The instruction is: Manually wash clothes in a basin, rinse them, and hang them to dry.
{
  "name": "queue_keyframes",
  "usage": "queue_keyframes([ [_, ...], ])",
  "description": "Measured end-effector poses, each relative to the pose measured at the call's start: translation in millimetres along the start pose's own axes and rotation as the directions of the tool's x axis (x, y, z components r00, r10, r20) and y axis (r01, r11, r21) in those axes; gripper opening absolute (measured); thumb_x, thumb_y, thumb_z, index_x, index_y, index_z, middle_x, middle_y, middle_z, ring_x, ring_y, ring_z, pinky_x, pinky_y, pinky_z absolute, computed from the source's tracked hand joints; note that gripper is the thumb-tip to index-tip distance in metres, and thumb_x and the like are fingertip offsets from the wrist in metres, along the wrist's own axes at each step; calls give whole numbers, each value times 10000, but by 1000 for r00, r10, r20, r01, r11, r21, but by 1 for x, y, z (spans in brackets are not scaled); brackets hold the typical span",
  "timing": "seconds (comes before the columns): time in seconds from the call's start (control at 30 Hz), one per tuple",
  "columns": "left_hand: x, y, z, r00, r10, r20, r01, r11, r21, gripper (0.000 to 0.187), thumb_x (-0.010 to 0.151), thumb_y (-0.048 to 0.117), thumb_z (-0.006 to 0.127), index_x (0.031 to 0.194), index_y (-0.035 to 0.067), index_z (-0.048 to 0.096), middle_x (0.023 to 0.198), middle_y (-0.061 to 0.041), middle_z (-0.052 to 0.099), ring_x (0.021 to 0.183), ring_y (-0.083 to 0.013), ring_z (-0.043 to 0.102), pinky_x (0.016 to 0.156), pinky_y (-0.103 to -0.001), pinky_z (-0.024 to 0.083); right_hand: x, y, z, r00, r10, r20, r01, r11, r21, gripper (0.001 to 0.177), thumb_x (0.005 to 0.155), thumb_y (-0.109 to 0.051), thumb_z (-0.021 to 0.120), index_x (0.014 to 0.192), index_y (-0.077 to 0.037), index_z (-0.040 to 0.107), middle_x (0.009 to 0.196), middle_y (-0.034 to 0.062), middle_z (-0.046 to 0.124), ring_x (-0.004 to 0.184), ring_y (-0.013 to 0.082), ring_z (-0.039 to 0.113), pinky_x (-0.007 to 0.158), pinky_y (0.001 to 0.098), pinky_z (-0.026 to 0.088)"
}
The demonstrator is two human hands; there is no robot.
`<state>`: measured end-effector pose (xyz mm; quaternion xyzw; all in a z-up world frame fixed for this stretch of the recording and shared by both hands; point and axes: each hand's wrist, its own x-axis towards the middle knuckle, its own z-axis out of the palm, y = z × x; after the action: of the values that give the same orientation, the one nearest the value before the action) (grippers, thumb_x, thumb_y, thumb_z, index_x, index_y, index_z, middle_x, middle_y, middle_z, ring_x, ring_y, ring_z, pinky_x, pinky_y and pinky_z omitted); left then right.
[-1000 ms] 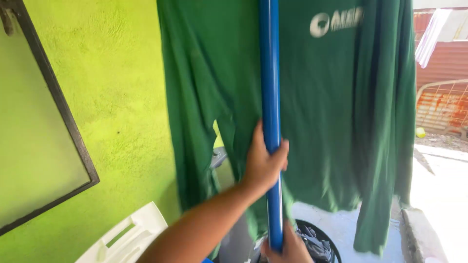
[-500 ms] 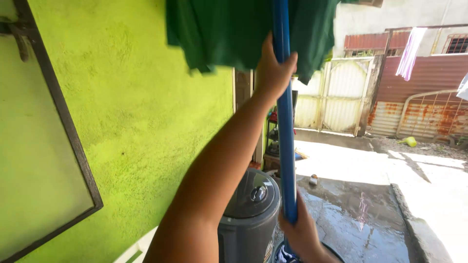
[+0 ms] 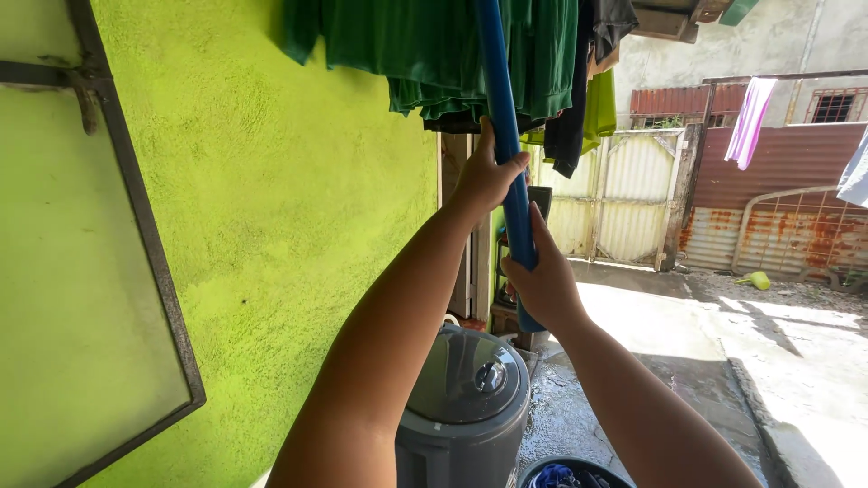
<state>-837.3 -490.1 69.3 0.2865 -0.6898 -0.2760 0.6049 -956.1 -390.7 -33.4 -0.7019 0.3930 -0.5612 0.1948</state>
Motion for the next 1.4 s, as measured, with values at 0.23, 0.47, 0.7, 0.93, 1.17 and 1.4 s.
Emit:
queue_keyframes([
  [0.23, -25, -19, 7, 999, 48, 3, -48, 998, 45, 909, 942, 218, 655, 1633, 164, 66, 1115, -120, 696, 814, -218, 754, 722, -386, 662, -22, 12, 4, 995, 95, 30, -96, 994, 46, 918, 882, -85, 617, 1646, -236, 133, 820, 80, 631, 571, 143, 644, 521, 322, 564],
  [0.47, -25, -21, 16, 999, 52, -12, -51, 994, 93, 892, 942, 222, 657, 1627, 124, 93, 1091, -151, 705, 796, -219, 763, 685, -366, 663, -26, 18, 2, 995, 101, 15, -102, 992, 78, 915, 886, -90, 635, 1646, -244, 148, 798, 65, 627, 557, 144, 633, 512, 322, 550],
  [0.7, -45, -26, 24, 1000, 6, -5, -5, 992, 123, 948, 954, 241, 647, 1627, 99, -6, 1137, -160, 701, 813, -220, 769, 704, -361, 665, -44, 29, -1, 993, 111, 26, -113, 991, 72, 923, 883, -83, 621, 1644, -255, 129, 815, 55, 643, 573, 128, 650, 512, 313, 567],
  [0.93, -40, -25, 24, 999, 42, -22, -39, 992, 120, 929, 938, 256, 651, 1628, 102, 48, 1143, -163, 703, 818, -234, 771, 709, -371, 665, -43, 20, -2, 990, 143, 18, -144, 986, 81, 926, 882, -85, 626, 1645, -265, 134, 811, 63, 639, 571, 143, 643, 517, 319, 557],
  [1.17, -60, -23, 25, 998, 15, -66, 2, 968, 252, 930, 948, 234, 658, 1621, 114, 27, 1265, -168, 643, 868, -235, 768, 731, -375, 666, -53, 37, 1, 994, 96, 51, -100, 991, 91, 920, 882, -84, 617, 1640, -243, 120, 843, 74, 640, 580, 137, 663, 513, 331, 562],
  [1.4, -48, -14, 20, 999, -6, -45, 13, 986, 168, 913, 937, 232, 635, 1633, 120, 56, 1141, -174, 734, 817, -229, 776, 700, -345, 670, -47, 13, -1, 993, 109, 53, -113, 990, 85, 935, 878, -79, 621, 1650, -258, 125, 842, 77, 637, 570, 146, 647, 526, 339, 562],
])
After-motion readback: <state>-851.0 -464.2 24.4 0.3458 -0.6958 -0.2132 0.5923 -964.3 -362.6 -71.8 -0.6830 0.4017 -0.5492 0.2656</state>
